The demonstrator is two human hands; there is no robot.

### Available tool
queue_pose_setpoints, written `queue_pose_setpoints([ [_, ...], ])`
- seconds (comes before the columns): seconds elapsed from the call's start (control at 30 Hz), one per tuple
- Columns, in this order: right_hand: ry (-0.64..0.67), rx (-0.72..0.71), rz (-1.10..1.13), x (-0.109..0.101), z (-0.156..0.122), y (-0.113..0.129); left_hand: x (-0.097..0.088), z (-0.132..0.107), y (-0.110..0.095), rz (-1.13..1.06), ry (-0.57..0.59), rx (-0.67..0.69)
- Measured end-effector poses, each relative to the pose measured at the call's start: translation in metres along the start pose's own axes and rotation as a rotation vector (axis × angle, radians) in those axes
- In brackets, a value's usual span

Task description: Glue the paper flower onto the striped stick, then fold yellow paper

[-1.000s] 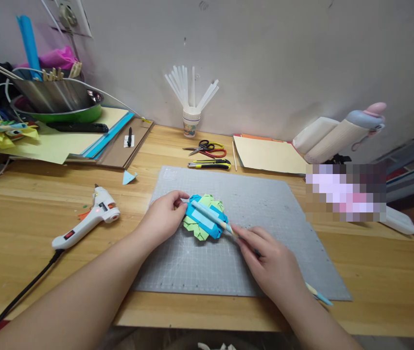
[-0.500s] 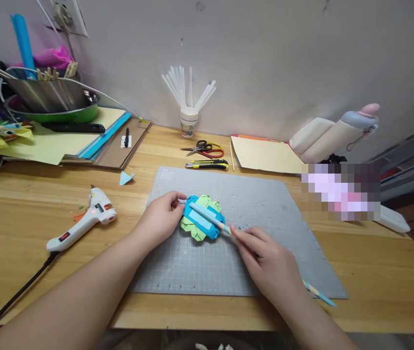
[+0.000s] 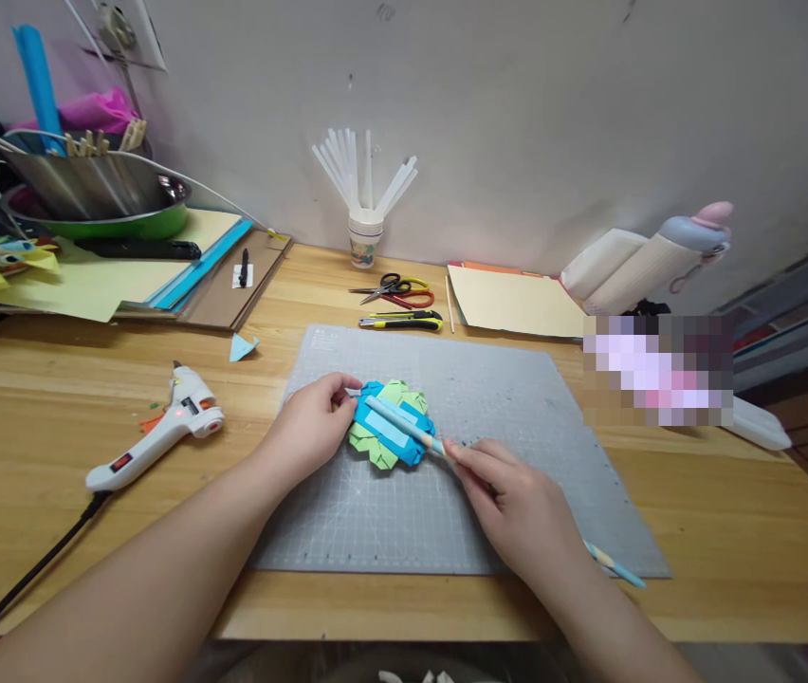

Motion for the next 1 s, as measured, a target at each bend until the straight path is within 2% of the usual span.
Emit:
queue_pose_setpoints([
  [0.37, 0.083, 0.025, 0.042, 0.003, 0.003, -0.004, 0.000, -0.002, -0.002, 0.021, -0.004, -0.007],
  [0.87, 0.096, -0.006, 0.021, 0.005, 0.003, -0.002, -0.002, -0.001, 0.000, -0.080, -0.041, -0.005],
  [0.93, 0.076, -0.005, 0.048, 0.006, 0.002, -0.003, -0.004, 0.000, 0.001, -0.126, -0.064, -0.011],
  [1.0, 0.055, -0.010, 0.101, 0.006, 0.002, -0.006, -0.010, 0.000, 0.002, -0.181, -0.134, -0.022],
])
Point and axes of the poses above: each hand's wrist, its own z-axis towards the middle knuckle, its own x-axis out of the palm, y = z × x, the point moved 5 cm from there along z, towards the middle knuckle, and after that the axes turned 6 degrees about y, right-handed, at the moved point
